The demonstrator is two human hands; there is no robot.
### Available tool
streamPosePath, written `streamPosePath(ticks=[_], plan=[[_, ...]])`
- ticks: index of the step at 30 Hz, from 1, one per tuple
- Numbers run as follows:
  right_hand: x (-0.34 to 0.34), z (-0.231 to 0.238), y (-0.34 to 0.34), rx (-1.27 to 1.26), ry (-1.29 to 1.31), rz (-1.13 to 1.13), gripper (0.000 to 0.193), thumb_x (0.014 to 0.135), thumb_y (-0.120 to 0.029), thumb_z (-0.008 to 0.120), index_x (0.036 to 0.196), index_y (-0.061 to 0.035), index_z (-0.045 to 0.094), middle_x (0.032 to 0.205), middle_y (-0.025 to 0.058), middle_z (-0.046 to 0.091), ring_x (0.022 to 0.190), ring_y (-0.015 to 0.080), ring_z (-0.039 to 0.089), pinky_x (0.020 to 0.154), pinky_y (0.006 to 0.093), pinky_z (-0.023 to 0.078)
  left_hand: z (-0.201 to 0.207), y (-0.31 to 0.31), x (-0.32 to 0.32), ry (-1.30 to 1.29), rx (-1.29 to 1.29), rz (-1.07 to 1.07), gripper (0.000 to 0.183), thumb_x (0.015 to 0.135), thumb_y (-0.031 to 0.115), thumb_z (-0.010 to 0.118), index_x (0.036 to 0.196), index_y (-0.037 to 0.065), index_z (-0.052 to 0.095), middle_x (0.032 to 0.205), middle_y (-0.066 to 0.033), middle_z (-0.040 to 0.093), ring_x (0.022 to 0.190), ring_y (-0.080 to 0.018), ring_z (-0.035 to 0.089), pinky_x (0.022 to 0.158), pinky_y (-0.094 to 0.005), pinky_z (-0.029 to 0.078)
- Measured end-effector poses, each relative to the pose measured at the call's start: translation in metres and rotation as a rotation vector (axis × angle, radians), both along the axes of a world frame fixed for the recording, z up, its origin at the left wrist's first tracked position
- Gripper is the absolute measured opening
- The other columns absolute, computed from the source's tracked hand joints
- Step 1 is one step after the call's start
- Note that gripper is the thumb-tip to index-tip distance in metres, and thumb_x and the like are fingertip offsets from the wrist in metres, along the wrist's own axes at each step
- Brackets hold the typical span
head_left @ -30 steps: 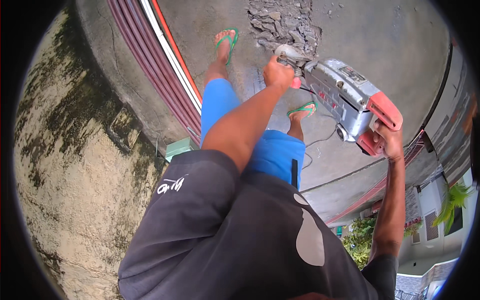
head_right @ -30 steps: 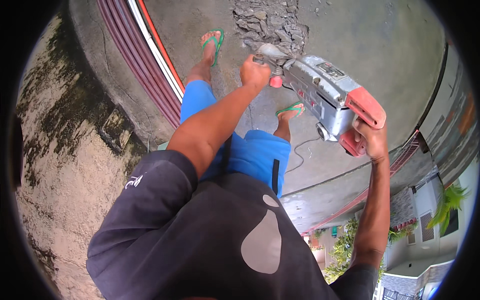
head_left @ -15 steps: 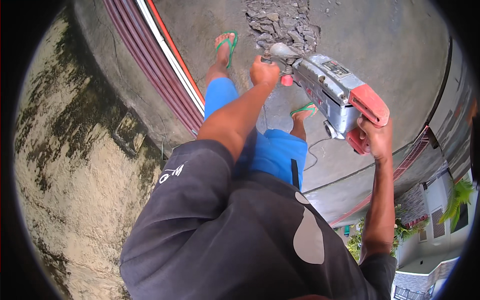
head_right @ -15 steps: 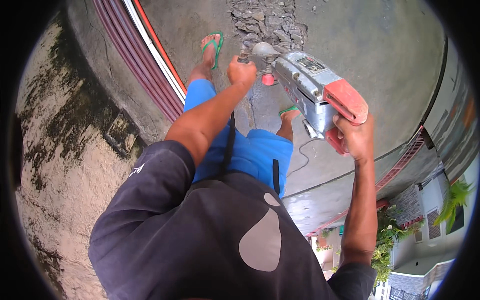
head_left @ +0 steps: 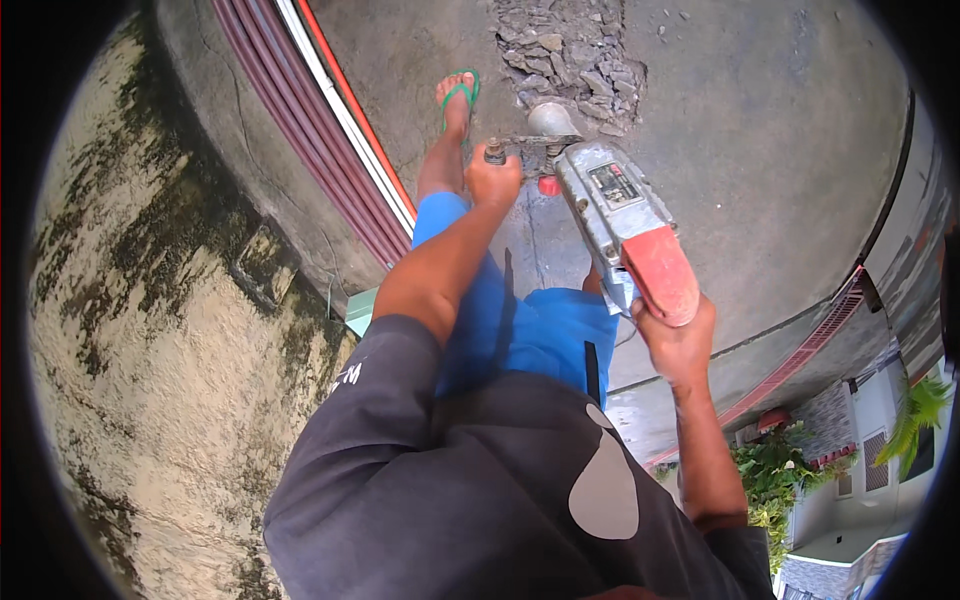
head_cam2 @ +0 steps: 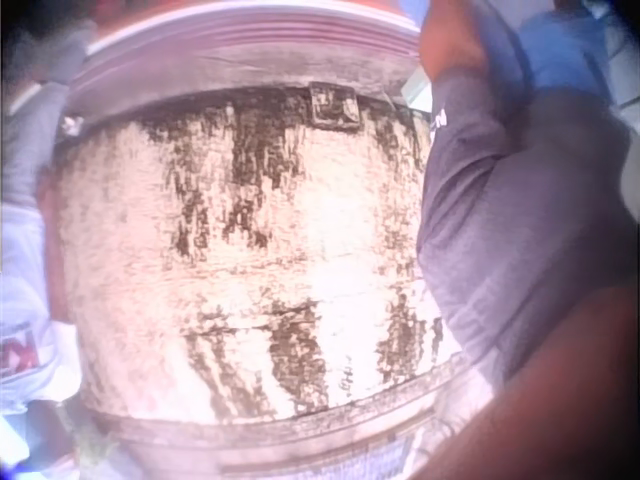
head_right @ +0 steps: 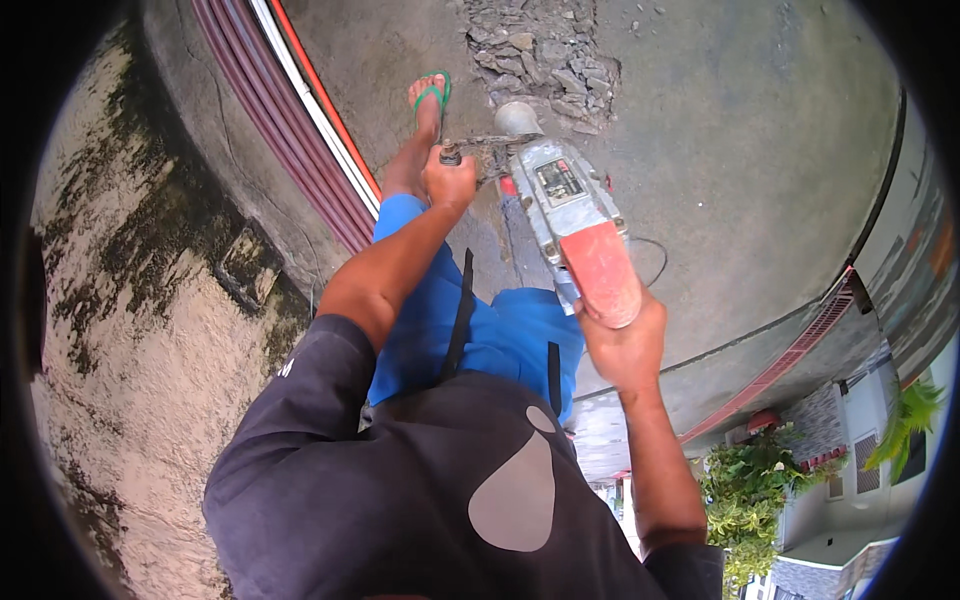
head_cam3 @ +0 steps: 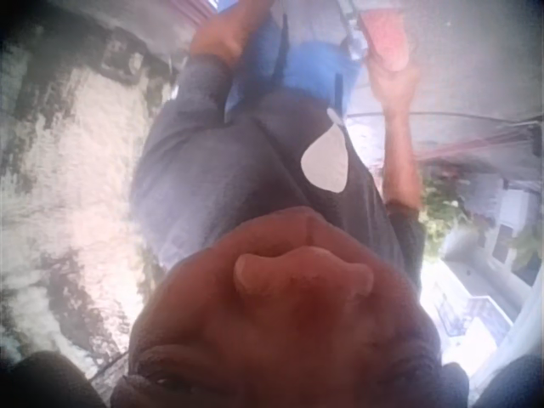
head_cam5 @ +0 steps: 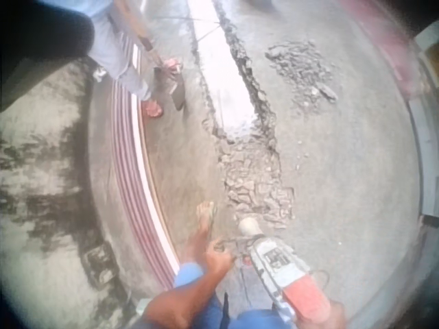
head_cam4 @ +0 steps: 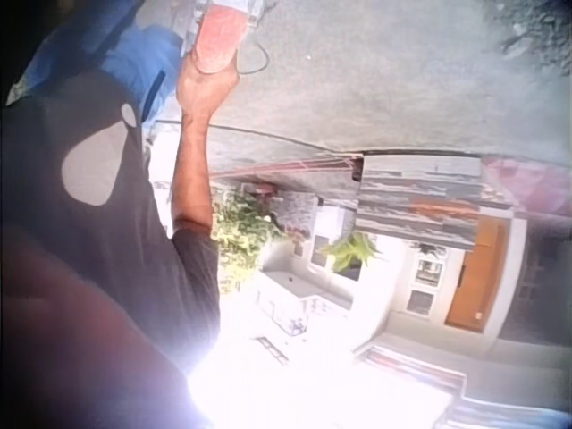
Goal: The person uses a jackhammer to break up a section of a concrete path, moving the tool along the crack to loosen and shatter the material.
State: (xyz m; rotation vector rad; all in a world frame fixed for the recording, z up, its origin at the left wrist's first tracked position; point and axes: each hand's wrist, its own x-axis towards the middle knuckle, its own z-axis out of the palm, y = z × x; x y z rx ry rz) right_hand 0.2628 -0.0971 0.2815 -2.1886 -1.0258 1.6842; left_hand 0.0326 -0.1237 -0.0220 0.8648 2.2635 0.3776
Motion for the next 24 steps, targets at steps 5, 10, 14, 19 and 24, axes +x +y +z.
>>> streamPosePath(ticks=[5,10,14,19,24], plan=[[-0.005,0.001,-0.011,-0.063,0.096,-0.014,0.032,0.077,-0.002,0.076,0.107,0.0031,0.068,0.09,0.0128,0.074,0.085,0.0153,0.07,0.079,0.0314,0.054,-0.005,-0.014,-0.002,0.066,-0.087,0.002,0.029,0.072,0.019,0.071,0.097,0.005,0.065,0.083,-0.0241,0.071,0.082,-0.0446,0.07,0.078,-0.051,0.055],[-0.022,-0.002,-0.022,-0.081,0.246,0.121,0.042,0.077,-0.005,0.077,0.117,0.0006,0.065,0.093,0.0125,0.073,0.088,0.0196,0.072,0.082,0.0333,0.055,-0.037,-0.05,-0.026,0.009,0.014,0.088,0.028,0.075,0.02,0.07,0.097,0.004,0.063,0.084,-0.0249,0.071,0.082,-0.0453,0.07,0.077,-0.0518,0.054],[-0.035,-0.009,-0.04,0.041,0.214,0.133,0.036,0.075,-0.004,0.079,0.109,0.0008,0.065,0.089,0.0126,0.073,0.086,0.0212,0.072,0.079,0.0335,0.055,-0.041,-0.059,-0.031,0.056,0.054,0.07,0.027,0.076,0.021,0.07,0.095,0.003,0.062,0.085,-0.0255,0.071,0.082,-0.0455,0.069,0.076,-0.0524,0.054],[-0.045,-0.016,-0.072,0.059,0.117,0.165,0.036,0.077,-0.004,0.077,0.11,0.0001,0.066,0.09,0.0163,0.073,0.085,0.0274,0.074,0.078,0.0344,0.056,-0.049,-0.07,-0.037,0.07,0.01,0.084,0.027,0.08,0.018,0.07,0.098,0.0,0.063,0.086,-0.0234,0.071,0.08,-0.0376,0.07,0.074,-0.0461,0.053],[-0.064,-0.022,-0.104,0.096,0.042,0.204,0.03,0.08,-0.01,0.076,0.106,-0.0011,0.066,0.091,0.0175,0.073,0.084,0.0315,0.073,0.076,0.0384,0.056,-0.073,-0.092,-0.053,0.015,0.372,0.071,0.028,0.083,0.015,0.07,0.104,-0.003,0.065,0.087,-0.0189,0.073,0.08,-0.0268,0.07,0.075,-0.0384,0.052]])
